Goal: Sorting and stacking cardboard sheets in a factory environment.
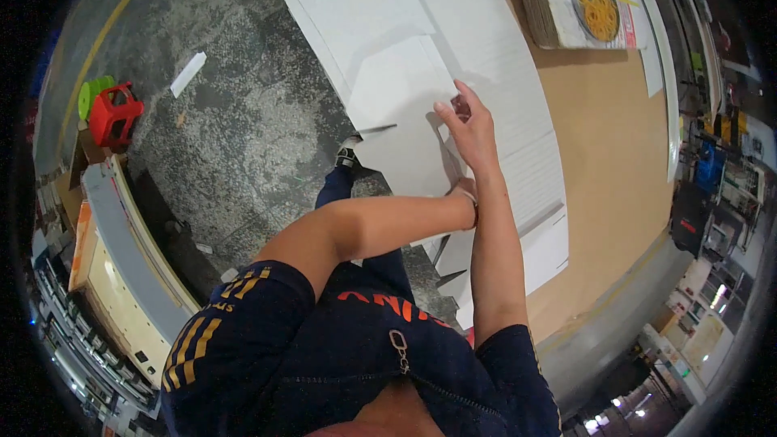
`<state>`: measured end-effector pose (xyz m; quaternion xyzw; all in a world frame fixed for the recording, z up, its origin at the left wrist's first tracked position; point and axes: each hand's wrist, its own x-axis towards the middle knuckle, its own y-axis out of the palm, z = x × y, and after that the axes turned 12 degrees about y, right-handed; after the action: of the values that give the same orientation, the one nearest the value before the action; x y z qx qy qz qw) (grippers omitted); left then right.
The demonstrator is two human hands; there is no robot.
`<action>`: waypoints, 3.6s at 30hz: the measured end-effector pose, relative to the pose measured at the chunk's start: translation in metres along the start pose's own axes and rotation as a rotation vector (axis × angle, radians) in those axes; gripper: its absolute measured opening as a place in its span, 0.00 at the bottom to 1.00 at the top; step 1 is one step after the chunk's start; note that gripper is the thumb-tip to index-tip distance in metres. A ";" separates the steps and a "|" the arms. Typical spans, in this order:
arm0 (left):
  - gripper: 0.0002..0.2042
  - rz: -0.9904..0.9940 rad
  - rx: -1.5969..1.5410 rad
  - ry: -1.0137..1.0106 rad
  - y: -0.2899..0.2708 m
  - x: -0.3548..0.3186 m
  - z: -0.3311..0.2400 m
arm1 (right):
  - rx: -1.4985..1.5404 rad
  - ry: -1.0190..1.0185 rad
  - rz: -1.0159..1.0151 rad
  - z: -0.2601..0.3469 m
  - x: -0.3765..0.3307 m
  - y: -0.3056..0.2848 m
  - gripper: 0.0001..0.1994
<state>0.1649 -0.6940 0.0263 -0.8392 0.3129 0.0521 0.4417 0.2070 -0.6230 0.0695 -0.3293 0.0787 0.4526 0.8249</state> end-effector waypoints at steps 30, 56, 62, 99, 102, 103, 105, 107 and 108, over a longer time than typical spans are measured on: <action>0.20 -1.276 -0.259 -0.057 -0.054 -0.192 0.118 | 0.448 0.438 0.212 -0.001 0.038 -0.001 0.19; 0.23 -0.968 -0.422 -0.336 -0.068 -0.168 0.207 | 0.258 1.023 -0.919 -0.334 -0.281 -0.176 0.34; 0.18 -0.813 -0.505 -0.342 -0.080 -0.166 0.205 | 0.487 0.976 -1.047 -0.362 -0.296 -0.198 0.22; 0.38 -1.511 -1.876 -0.364 -0.002 -0.207 0.236 | -0.533 0.053 -0.442 -0.194 -0.270 -0.120 0.32; 0.33 -0.957 -1.675 -0.085 -0.007 -0.220 0.241 | -0.570 0.051 -0.384 -0.193 -0.251 -0.100 0.34; 0.31 -0.871 -1.547 -0.147 -0.013 -0.221 0.240 | -0.603 0.019 -0.355 -0.191 -0.243 -0.094 0.34; 0.28 -0.898 -1.470 -0.208 -0.019 -0.212 0.232 | -0.628 -0.022 -0.328 -0.193 -0.243 -0.090 0.34; 0.25 -0.954 -1.374 -0.291 -0.024 -0.210 0.219 | -0.682 -0.045 -0.304 -0.199 -0.241 -0.083 0.34; 0.22 -1.047 -1.248 -0.333 -0.029 -0.210 0.211 | -0.670 -0.073 -0.298 -0.201 -0.241 -0.081 0.34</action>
<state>0.0537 -0.4188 -0.0045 -0.9483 -0.2739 0.1272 -0.0973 0.1662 -0.9441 0.0559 -0.5726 -0.1522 0.3395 0.7305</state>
